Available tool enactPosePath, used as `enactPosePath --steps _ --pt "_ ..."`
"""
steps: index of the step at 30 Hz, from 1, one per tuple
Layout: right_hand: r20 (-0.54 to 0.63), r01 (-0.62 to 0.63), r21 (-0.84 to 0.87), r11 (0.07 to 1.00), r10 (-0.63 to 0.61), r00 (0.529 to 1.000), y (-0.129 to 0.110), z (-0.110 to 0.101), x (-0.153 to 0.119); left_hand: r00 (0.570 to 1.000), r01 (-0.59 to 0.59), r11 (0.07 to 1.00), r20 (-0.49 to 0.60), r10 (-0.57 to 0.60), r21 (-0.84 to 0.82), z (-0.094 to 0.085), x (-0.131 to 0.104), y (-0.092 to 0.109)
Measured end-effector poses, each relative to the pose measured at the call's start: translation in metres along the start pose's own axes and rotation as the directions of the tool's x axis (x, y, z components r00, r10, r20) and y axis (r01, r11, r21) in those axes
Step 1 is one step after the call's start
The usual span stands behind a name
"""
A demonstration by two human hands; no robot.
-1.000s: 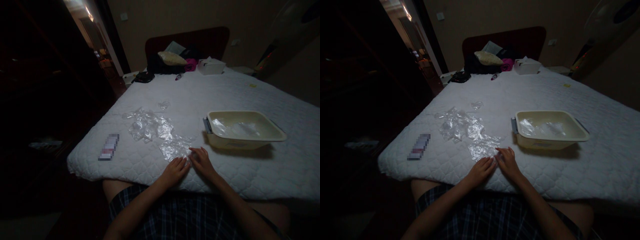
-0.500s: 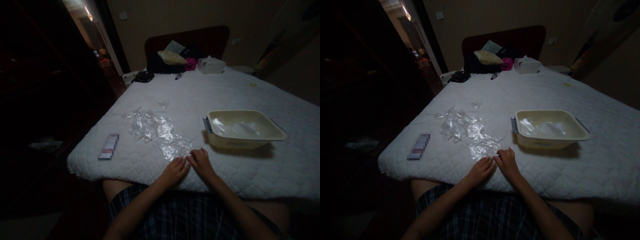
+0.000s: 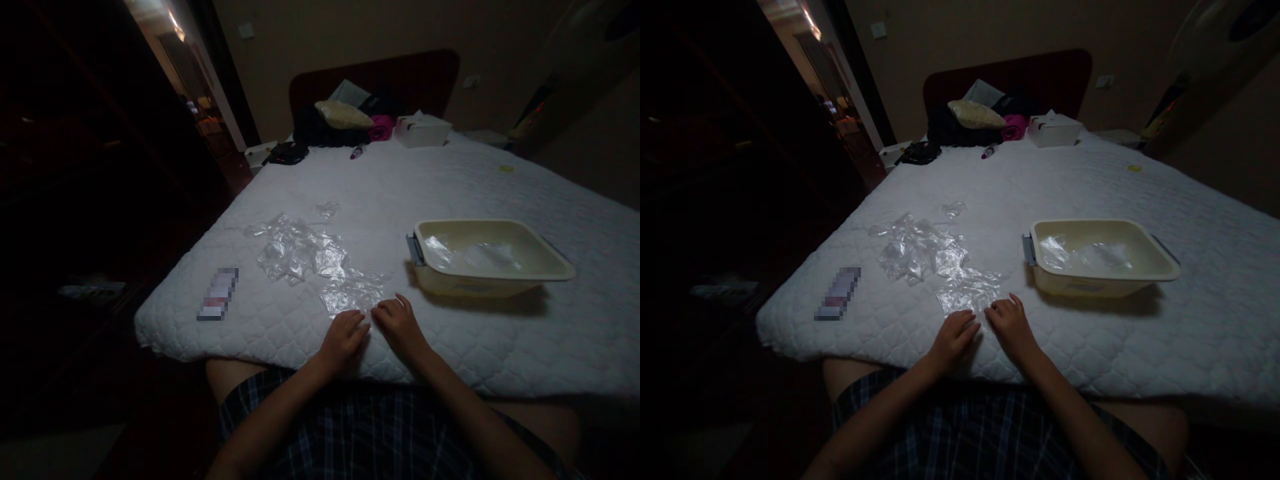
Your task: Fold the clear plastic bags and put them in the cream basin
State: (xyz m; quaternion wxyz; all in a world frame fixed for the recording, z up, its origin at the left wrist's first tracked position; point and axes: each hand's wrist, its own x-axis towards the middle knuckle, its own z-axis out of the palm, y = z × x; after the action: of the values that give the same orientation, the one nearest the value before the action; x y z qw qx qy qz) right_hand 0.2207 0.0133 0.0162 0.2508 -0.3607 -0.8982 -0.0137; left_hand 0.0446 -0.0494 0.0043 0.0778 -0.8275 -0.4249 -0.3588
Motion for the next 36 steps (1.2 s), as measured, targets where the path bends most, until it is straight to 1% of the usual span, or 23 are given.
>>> enactPosePath --steps 3,6,9,12,14,19,23,26,30,31,32,33,34,35,36 --pt "-0.009 0.025 0.015 1.000 -0.025 1.000 0.001 0.000 0.000 0.991 -0.079 0.988 0.114 0.065 0.130 0.002 0.003 -0.001" --pt "-0.009 -0.019 0.092 0.996 0.020 1.000 0.002 0.000 -0.001 0.978 -0.080 0.982 0.206 0.044 0.172 0.005 0.002 -0.002" --pt "-0.006 -0.121 0.240 0.963 0.126 0.992 0.006 0.002 -0.001 0.971 -0.076 0.981 0.235 0.032 0.179 0.007 -0.001 -0.002" --pt "-0.006 -0.216 0.408 0.887 0.239 0.971 0.010 0.005 -0.001 0.973 -0.058 0.985 0.232 0.019 0.162 0.007 -0.003 -0.003" --pt "-0.011 -0.246 0.490 0.836 0.288 0.958 0.013 0.006 -0.001 0.972 -0.044 0.989 0.234 0.009 0.144 0.007 -0.004 -0.003" --pt "-0.009 -0.283 0.621 0.731 0.367 0.930 0.015 0.005 -0.001 0.979 -0.035 0.993 0.204 0.012 0.109 0.003 -0.002 -0.002" --pt "-0.018 -0.295 0.696 0.655 0.426 0.904 0.015 0.002 -0.001 0.988 -0.083 0.995 0.133 0.074 0.062 -0.001 -0.001 -0.004" --pt "-0.044 -0.288 0.703 0.650 0.444 0.895 0.015 0.000 0.000 0.991 -0.128 0.991 0.052 0.127 0.033 -0.002 -0.001 -0.007" --pt "-0.036 -0.302 0.684 0.664 0.444 0.895 0.017 -0.002 0.001 0.987 -0.160 0.987 -0.010 0.160 0.027 -0.005 -0.004 -0.009" --pt "-0.027 -0.319 0.676 0.664 0.455 0.890 0.020 -0.002 0.001 0.990 -0.138 0.990 -0.035 0.139 0.027 -0.007 -0.005 -0.010" --pt "-0.018 -0.343 0.667 0.661 0.475 0.880 0.023 -0.002 0.002 0.995 -0.083 0.996 -0.061 0.084 0.024 -0.010 -0.005 -0.012" --pt "-0.006 -0.375 0.660 0.651 0.504 0.863 0.027 -0.001 0.003 0.996 0.012 1.000 -0.089 -0.011 0.016 -0.012 -0.005 -0.016" --pt "0.010 -0.415 0.657 0.630 0.542 0.840 0.033 0.000 0.004 0.984 0.140 0.990 -0.111 -0.139 -0.002 -0.015 -0.004 -0.021" --pt "0.036 -0.456 0.659 0.598 0.580 0.814 0.038 0.001 0.006 0.948 0.295 0.955 -0.116 -0.297 -0.036 -0.018 -0.003 -0.028" --pt "0.077 -0.495 0.669 0.553 0.612 0.787 0.045 0.002 0.008 0.879 0.452 0.888 -0.128 -0.459 -0.084 -0.021 -0.001 -0.037"
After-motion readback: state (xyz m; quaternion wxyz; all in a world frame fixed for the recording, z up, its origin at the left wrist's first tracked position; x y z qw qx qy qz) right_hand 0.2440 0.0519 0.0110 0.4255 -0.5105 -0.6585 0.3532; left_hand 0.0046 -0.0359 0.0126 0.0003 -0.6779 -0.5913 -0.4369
